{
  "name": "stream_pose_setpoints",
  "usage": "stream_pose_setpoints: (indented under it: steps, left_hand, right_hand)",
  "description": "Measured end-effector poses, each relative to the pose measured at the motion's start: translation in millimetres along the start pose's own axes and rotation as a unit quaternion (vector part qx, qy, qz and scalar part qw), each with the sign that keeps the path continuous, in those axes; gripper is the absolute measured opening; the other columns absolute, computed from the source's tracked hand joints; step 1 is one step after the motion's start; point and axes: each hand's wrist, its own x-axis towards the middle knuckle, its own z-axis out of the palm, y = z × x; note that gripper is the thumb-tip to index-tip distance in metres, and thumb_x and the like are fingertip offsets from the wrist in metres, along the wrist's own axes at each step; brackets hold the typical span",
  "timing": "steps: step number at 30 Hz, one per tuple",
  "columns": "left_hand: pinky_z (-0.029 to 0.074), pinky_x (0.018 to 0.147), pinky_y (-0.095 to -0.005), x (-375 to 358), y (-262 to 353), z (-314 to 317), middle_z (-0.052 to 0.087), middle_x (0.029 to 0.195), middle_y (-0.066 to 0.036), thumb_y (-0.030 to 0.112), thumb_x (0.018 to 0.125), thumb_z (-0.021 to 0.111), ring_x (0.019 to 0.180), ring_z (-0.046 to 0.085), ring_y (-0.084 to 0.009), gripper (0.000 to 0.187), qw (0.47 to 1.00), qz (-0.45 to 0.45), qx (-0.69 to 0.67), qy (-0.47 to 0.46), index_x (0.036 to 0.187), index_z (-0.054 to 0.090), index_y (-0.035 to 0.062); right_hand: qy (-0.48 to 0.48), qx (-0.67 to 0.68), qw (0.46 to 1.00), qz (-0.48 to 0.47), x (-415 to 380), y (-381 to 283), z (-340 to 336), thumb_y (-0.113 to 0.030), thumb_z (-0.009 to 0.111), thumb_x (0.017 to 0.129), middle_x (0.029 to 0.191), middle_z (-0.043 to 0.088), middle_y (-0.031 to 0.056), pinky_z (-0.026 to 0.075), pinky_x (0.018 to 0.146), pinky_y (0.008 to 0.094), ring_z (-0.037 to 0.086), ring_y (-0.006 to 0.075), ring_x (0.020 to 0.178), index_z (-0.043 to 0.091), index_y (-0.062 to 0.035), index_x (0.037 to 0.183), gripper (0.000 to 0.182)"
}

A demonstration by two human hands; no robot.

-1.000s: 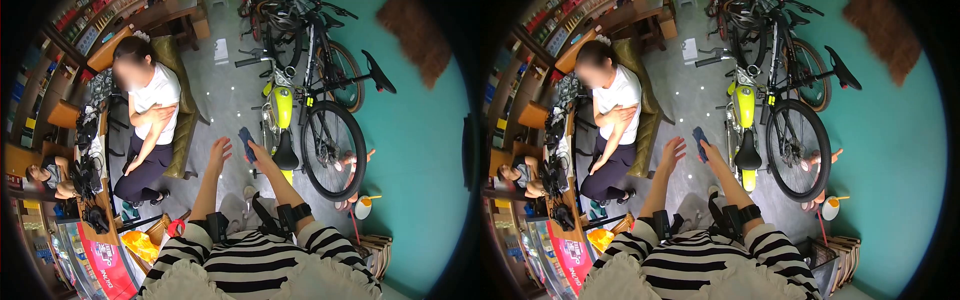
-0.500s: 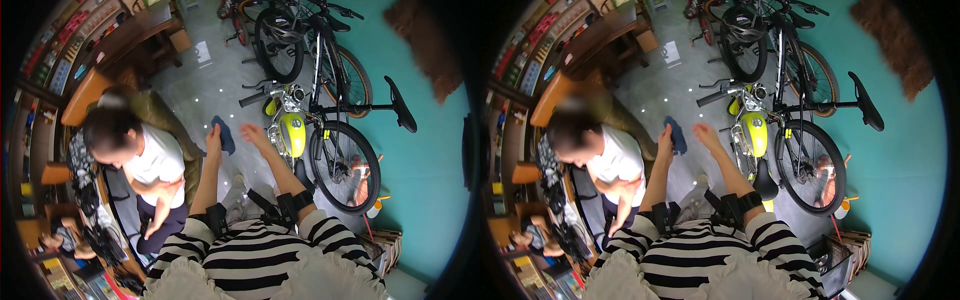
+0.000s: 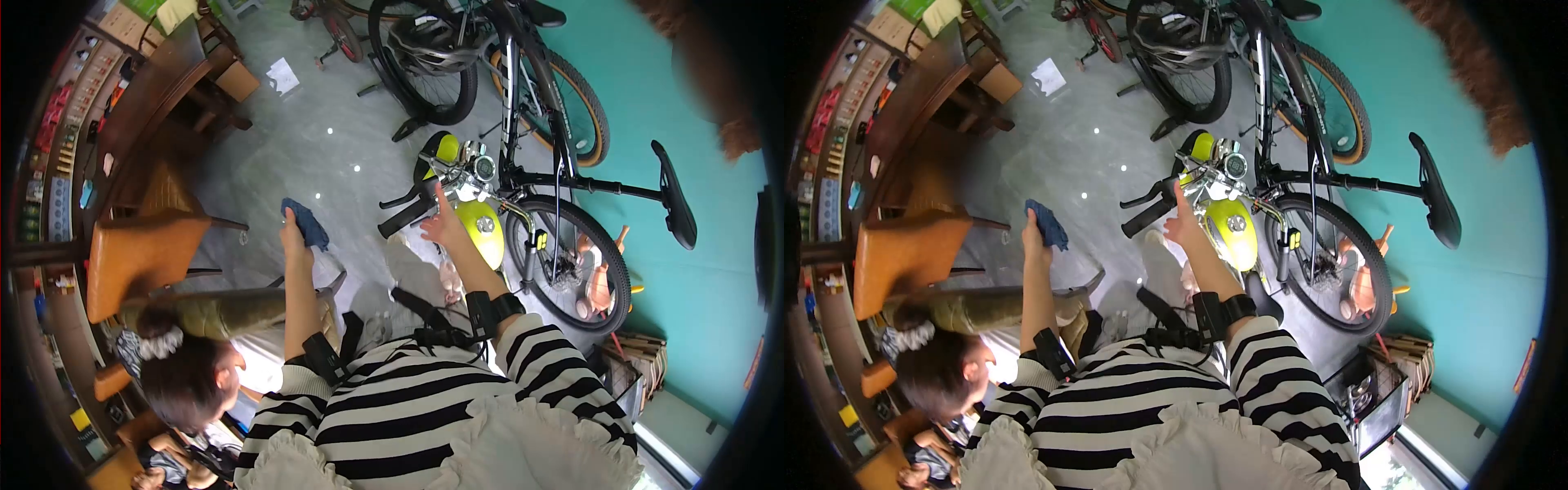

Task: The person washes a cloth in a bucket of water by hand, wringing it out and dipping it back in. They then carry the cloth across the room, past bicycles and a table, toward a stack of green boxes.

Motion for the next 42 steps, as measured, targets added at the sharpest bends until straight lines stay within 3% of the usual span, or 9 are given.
stream_pose_setpoints:
  steps: [2,5,10,12,16,20,27,32,42]
  left_hand:
    - [0.043,0.061,-0.0279,20,11,10,0.056,0.077,-0.006,0.037,0.078,0.046,0.066,0.054,-0.0156,0.036,1.0,0.005,-0.027,-0.002,0.084,0.051,0.0019]
    - [0.043,0.062,-0.0286,38,32,39,0.056,0.077,-0.006,0.036,0.079,0.046,0.067,0.054,-0.016,0.035,1.0,-0.014,-0.005,-0.006,0.085,0.051,0.0024]
    - [0.043,0.062,-0.0289,74,47,71,0.054,0.076,-0.004,0.036,0.079,0.047,0.068,0.053,-0.0156,0.032,0.997,-0.04,0.059,-0.014,0.085,0.05,0.0044]
    - [0.043,0.063,-0.0292,84,49,82,0.054,0.076,-0.004,0.036,0.078,0.047,0.069,0.053,-0.0155,0.032,0.996,-0.06,0.071,-0.016,0.085,0.05,0.0053]
    - [0.032,0.071,-0.0376,136,42,76,0.051,0.091,0.001,0.05,0.072,0.047,0.082,0.048,-0.0187,0.042,0.983,-0.101,0.152,0.014,0.093,0.049,0.014]
    - [0.032,0.069,-0.0322,177,43,79,0.053,0.087,0.002,0.048,0.074,0.046,0.079,0.048,-0.0158,0.038,0.977,-0.112,0.17,0.056,0.091,0.05,0.0144]
    - [0.042,0.064,-0.0288,274,29,90,0.056,0.079,-0.004,0.036,0.079,0.046,0.069,0.053,-0.0157,0.03,0.991,-0.064,0.12,0.017,0.078,0.053,0.0067]
    - [0.042,0.053,-0.0302,319,38,122,0.05,0.065,-0.003,0.036,0.084,0.032,0.056,0.049,-0.0168,0.034,0.985,-0.089,0.125,-0.081,0.072,0.046,0.0073]
    - [0.041,0.061,-0.0287,341,50,189,0.054,0.072,-0.002,0.039,0.079,0.045,0.064,0.051,-0.0154,0.033,0.955,-0.098,0.227,-0.162,0.079,0.05,0.0067]
  right_hand:
    - [-0.034,-0.027,0.985,-0.166,20,-4,4,-0.053,0.067,0.05,0.118,0.031,0.0197,0.028,0.086,0.0435,0.034,0.0298,0.107,0.027,0.0021,0.115,0.095]
    - [0.056,0.0,0.966,-0.253,42,-9,10,-0.031,0.068,0.062,0.072,0.055,0.0011,0.035,0.057,0.024,0.049,0.0104,0.062,0.052,-0.0101,0.081,0.033]
    - [0.134,-0.06,0.969,-0.198,40,-22,-1,-0.035,0.067,0.061,0.071,0.054,0.0009,0.035,0.052,0.02,0.05,0.0096,0.057,0.052,-0.0084,0.08,0.036]
    - [0.126,-0.094,0.963,-0.219,34,-25,2,-0.048,0.067,0.051,0.084,0.054,0.0075,0.034,0.076,0.0319,0.048,0.0173,0.082,0.054,0.0024,0.087,0.063]
    - [0.211,-0.123,0.948,-0.203,26,-30,8,-0.049,0.065,0.05,0.078,0.055,0.0093,0.037,0.07,0.0295,0.05,0.0169,0.075,0.057,0.0039,0.079,0.061]
    - [0.261,-0.098,0.938,-0.206,55,-20,-1,-0.048,0.066,0.049,0.078,0.055,0.0093,0.036,0.072,0.0284,0.05,0.0172,0.075,0.056,0.0051,0.083,0.064]
    - [0.284,-0.035,0.928,-0.24,23,-27,28,-0.039,0.061,0.059,0.059,0.046,-0.0033,0.026,0.049,0.0219,0.036,0.0062,0.051,0.057,-0.009,0.073,0.033]
    - [0.321,-0.023,0.907,-0.273,31,-24,36,-0.034,0.056,0.067,0.062,0.048,-0.0057,0.027,0.05,0.0212,0.037,0.0045,0.052,0.057,-0.0108,0.078,0.025]
    - [0.317,0.071,0.895,-0.306,29,-29,60,-0.034,0.058,0.066,0.065,0.053,0.0004,0.039,0.052,0.0235,0.048,0.0074,0.058,0.056,-0.0025,0.082,0.035]
